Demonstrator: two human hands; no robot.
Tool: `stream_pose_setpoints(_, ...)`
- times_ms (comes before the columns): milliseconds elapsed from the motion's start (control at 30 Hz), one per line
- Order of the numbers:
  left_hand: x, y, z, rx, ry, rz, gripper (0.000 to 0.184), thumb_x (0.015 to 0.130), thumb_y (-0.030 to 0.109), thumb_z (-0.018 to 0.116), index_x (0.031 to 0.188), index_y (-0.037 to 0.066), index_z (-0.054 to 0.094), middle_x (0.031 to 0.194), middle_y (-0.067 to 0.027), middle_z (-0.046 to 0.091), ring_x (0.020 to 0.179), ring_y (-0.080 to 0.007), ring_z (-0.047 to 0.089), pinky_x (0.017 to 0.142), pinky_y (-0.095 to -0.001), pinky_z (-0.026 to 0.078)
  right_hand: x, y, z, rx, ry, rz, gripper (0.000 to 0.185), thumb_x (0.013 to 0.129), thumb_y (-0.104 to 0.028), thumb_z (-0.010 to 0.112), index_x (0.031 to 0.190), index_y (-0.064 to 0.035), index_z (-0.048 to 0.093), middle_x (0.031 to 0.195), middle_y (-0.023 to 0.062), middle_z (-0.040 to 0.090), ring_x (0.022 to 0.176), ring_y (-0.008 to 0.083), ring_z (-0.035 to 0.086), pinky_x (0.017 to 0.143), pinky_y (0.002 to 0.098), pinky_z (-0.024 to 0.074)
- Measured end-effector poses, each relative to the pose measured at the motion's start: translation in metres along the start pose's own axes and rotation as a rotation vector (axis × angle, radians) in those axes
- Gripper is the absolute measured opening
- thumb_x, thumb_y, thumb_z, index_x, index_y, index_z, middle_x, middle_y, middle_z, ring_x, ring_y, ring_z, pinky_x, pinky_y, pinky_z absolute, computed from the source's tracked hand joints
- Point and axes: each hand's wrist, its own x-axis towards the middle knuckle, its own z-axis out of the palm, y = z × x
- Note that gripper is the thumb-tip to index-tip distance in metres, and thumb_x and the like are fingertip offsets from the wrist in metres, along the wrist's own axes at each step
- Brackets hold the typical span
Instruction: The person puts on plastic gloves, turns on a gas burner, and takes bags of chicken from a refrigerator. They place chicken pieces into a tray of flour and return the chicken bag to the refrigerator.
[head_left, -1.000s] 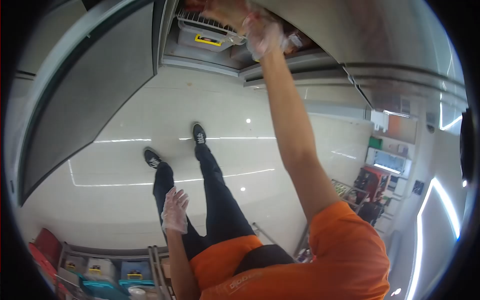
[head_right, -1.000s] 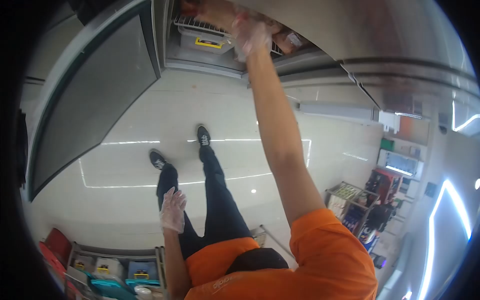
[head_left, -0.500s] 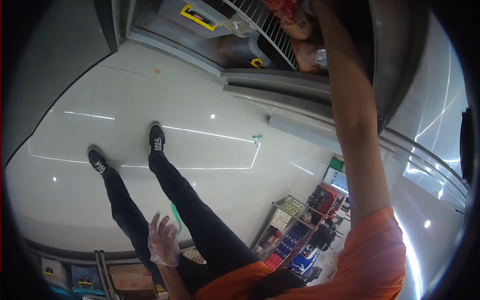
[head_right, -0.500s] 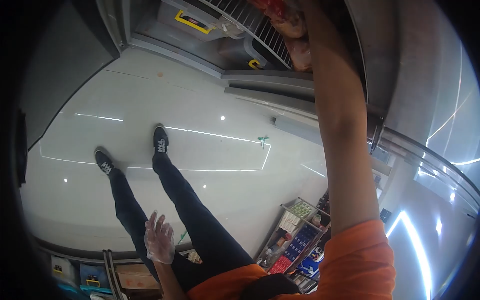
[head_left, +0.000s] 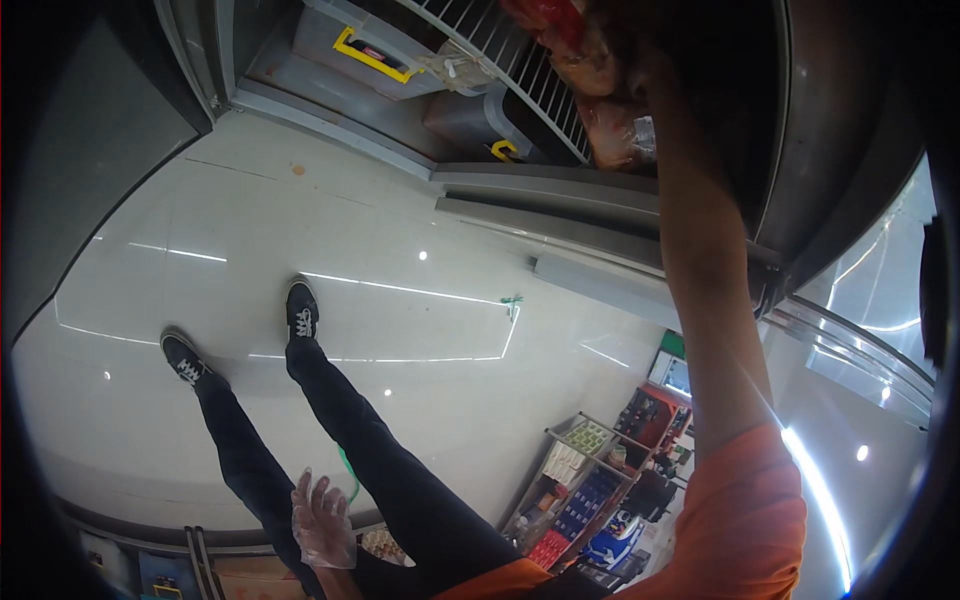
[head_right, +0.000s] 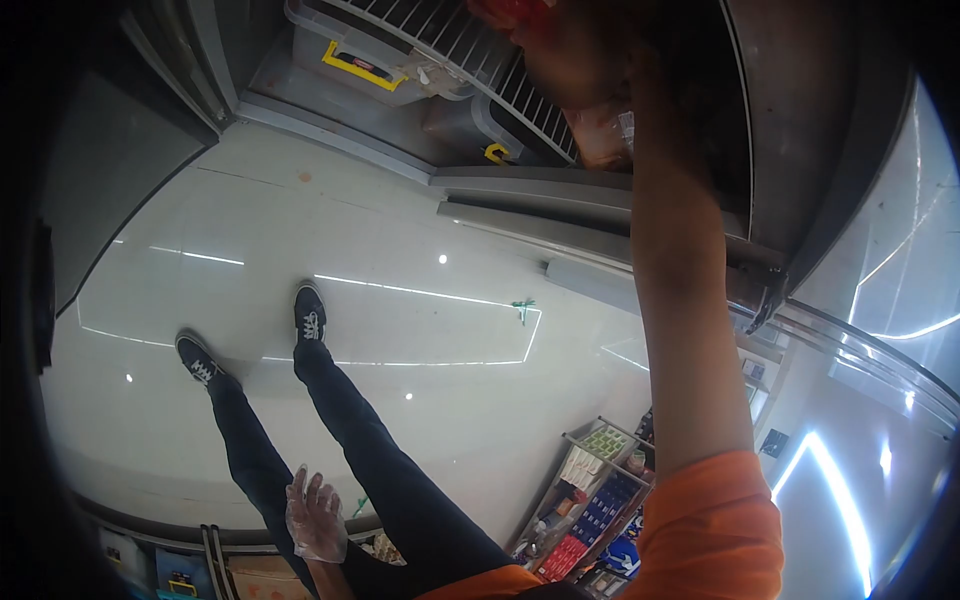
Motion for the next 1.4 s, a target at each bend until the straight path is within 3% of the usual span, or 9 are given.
stream_pose_setpoints(300,0.007,-0.007,-0.011,0.117,-0.002,-0.03,0.063,0.095,0.053,0.053,0.145,0.017,0.04,0.135,-0.0112,0.045,0.125,-0.0289,0.04,0.108,-0.042,0.029,0.011,0.002,0.005,-0.016,-0.028,0.011,0.034,0.092,-0.019,0.065,0.12,-0.0046,0.053,0.113,0.0108,0.061,0.098,0.021,0.063,0.083,0.0311,0.0546)
stream_pose_setpoints(400,0.005,-0.01,-0.003,0.091,0.031,0.002,0.064,0.093,0.054,0.057,0.141,0.014,0.044,0.121,-0.0088,0.054,0.11,-0.0249,0.048,0.104,-0.0423,0.033,0.015,0.005,0.014,-0.023,-0.041,0.016,0.036,0.091,-0.019,0.065,0.122,-0.0044,0.052,0.114,0.011,0.061,0.099,0.0213,0.063,0.083,0.0314,0.0546)
stream_pose_setpoints(867,0.007,0.012,0.039,0.161,0.003,0.057,0.06,0.096,0.047,0.053,0.142,0.01,0.043,0.125,-0.0109,0.055,0.108,-0.0257,0.054,0.1,-0.0409,0.04,-0.009,-0.02,-0.004,0.075,-0.014,-0.073,0.044,0.091,-0.02,0.067,0.127,-0.0037,0.049,0.119,0.012,0.06,0.102,0.0227,0.063,0.085,0.0328,0.0545)
stream_pose_setpoints(933,0.031,0.025,0.074,0.303,-0.357,0.216,0.059,0.097,0.043,0.054,0.14,0.005,0.043,0.121,-0.0117,0.058,0.107,-0.0232,0.056,0.1,-0.0388,0.041,-0.018,-0.024,-0.006,0.101,-0.015,-0.083,0.045,0.091,-0.02,0.067,0.128,-0.0036,0.049,0.12,0.0122,0.059,0.102,0.0229,0.063,0.085,0.033,0.0545)
stream_pose_setpoints(1033,0.065,0.056,0.188,0.636,-0.501,0.451,0.061,0.097,0.033,0.058,0.14,-0.005,0.038,0.136,-0.0173,0.05,0.121,-0.0284,0.054,0.102,-0.0401,0.045,-0.035,-0.029,-0.007,0.148,-0.03,-0.105,0.046,0.09,-0.02,0.067,0.129,-0.0034,0.048,0.121,0.0124,0.059,0.103,0.0232,0.063,0.086,0.0333,0.0545)
stream_pose_setpoints(1167,0.091,0.071,0.364,0.983,-0.852,0.931,0.07,0.09,0.039,0.067,0.144,0.005,0.037,0.14,-0.0142,0.049,0.125,-0.0285,0.052,0.109,-0.0413,0.038,-0.069,-0.036,0.004,0.217,-0.049,-0.131,0.049,0.09,-0.021,0.068,0.131,-0.0032,0.047,0.122,0.0127,0.059,0.104,0.0236,0.063,0.086,0.0337,0.0544)
stream_pose_setpoints(1200,0.066,0.082,0.409,1.089,-0.823,0.896,0.08,0.084,0.046,0.072,0.144,0.006,0.036,0.141,-0.0171,0.048,0.128,-0.0317,0.05,0.109,-0.0433,0.038,-0.072,-0.036,-0.005,0.233,-0.055,-0.14,0.049,0.09,-0.021,0.068,0.131,-0.0032,0.047,0.123,0.0128,0.059,0.104,0.0237,0.063,0.086,0.0338,0.0544)
stream_pose_setpoints(1300,0.078,0.071,0.485,1.2,-0.863,1.174,0.073,0.09,0.031,0.07,0.149,0.013,0.03,0.141,-0.0166,0.046,0.129,-0.0288,0.048,0.107,-0.0385,0.042,-0.104,-0.038,0.0,0.292,-0.07,-0.149,0.051,0.09,-0.021,0.068,0.132,-0.003,0.046,0.124,0.013,0.058,0.105,0.024,0.063,0.087,0.0342,0.0544)
stream_pose_setpoints(1400,0.091,0.063,0.507,1.251,-0.75,1.294,0.083,0.087,0.04,0.071,0.151,0.016,0.024,0.146,-0.0161,0.041,0.132,-0.0292,0.045,0.109,-0.0401,0.039,-0.146,-0.04,0.008,0.359,-0.088,-0.147,0.053,0.09,-0.021,0.069,0.134,-0.0029,0.046,0.125,0.0132,0.058,0.106,0.0243,0.063,0.087,0.0345,0.0544)
